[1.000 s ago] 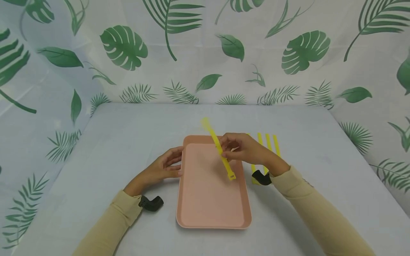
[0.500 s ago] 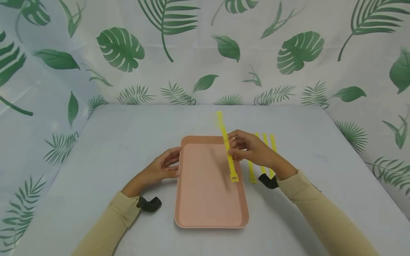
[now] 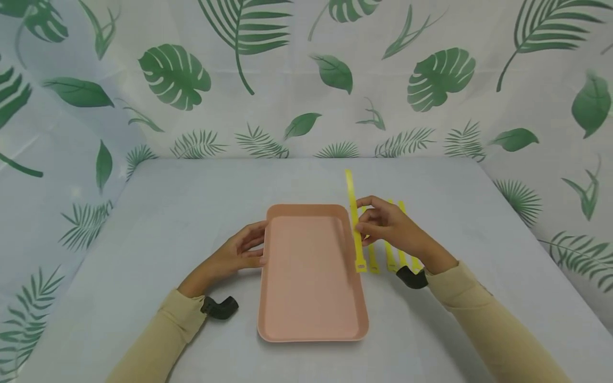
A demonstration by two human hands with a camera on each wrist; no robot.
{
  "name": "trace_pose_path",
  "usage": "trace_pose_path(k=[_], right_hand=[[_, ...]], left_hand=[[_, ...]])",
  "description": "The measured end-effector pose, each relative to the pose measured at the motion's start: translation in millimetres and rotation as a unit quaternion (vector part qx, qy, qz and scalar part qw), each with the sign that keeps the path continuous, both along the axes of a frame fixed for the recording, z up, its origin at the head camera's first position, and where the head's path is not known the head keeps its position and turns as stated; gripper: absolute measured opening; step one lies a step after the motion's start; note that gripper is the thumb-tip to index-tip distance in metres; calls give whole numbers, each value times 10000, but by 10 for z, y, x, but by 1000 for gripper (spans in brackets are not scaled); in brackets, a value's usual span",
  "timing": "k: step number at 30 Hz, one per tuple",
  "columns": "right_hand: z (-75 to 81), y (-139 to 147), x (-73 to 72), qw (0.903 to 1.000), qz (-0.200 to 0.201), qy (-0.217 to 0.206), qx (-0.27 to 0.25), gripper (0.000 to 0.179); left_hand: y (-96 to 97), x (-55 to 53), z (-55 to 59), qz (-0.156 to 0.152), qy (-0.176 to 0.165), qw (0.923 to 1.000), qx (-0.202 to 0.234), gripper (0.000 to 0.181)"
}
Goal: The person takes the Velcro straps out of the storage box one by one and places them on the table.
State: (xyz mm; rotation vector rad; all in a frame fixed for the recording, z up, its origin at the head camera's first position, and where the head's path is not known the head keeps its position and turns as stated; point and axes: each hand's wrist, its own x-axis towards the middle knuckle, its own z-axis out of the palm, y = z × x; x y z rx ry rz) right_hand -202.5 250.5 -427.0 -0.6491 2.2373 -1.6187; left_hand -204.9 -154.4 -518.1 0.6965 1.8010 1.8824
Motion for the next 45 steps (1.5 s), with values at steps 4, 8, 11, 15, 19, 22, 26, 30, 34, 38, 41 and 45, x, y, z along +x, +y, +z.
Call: trace_pose_path(k=[4, 8, 11, 15, 19, 22, 26, 30, 34, 38, 41, 45], right_hand=[[-13, 76, 19, 9999, -115, -20, 13, 42], [-28, 150, 32, 9996, -266, -75, 76, 42], [-54, 207, 39, 9992, -372, -121, 47, 40], [-92, 287, 49, 9988, -428, -198, -105, 37], [-121, 369, 63, 9983, -456, -280, -244, 34], [-132, 431, 74, 9977, -517, -344, -268, 33], [-143, 514, 83, 9969, -679, -382, -148, 33], [-159, 604, 82, 9945, -932, -470, -25, 36], [-177, 699, 75, 9918, -1132, -594, 51, 39], [-182, 784, 71, 9901, -1222, -688, 105, 41], [-191, 851, 69, 9885, -1265, -807, 162, 42], [-207, 941, 59, 9850, -1368, -1011, 293, 44]], left_hand=[[-2, 1, 3, 0, -4, 10000, -4, 91], [-11, 10, 23, -3, -2, 10000, -15, 91], [-18, 12, 28, 4, -13, 10000, -34, 91], [-22, 12, 29, 10, -32, 10000, -5, 91], [-20, 9, 25, -15, -53, 10000, 65, 91], [-18, 4, 19, -29, -56, 10000, 66, 91], [-17, 2, 15, -5, -59, 10000, 10, 91], [-14, 7, 17, 6, -71, 10000, -27, 91], [-8, 11, 23, 9, -77, 10000, -56, 91], [-2, 9, 21, 13, -57, 9999, -88, 92], [4, 8, 22, -6, -47, 10000, -85, 92], [5, 7, 27, -10, -46, 10000, -58, 92]])
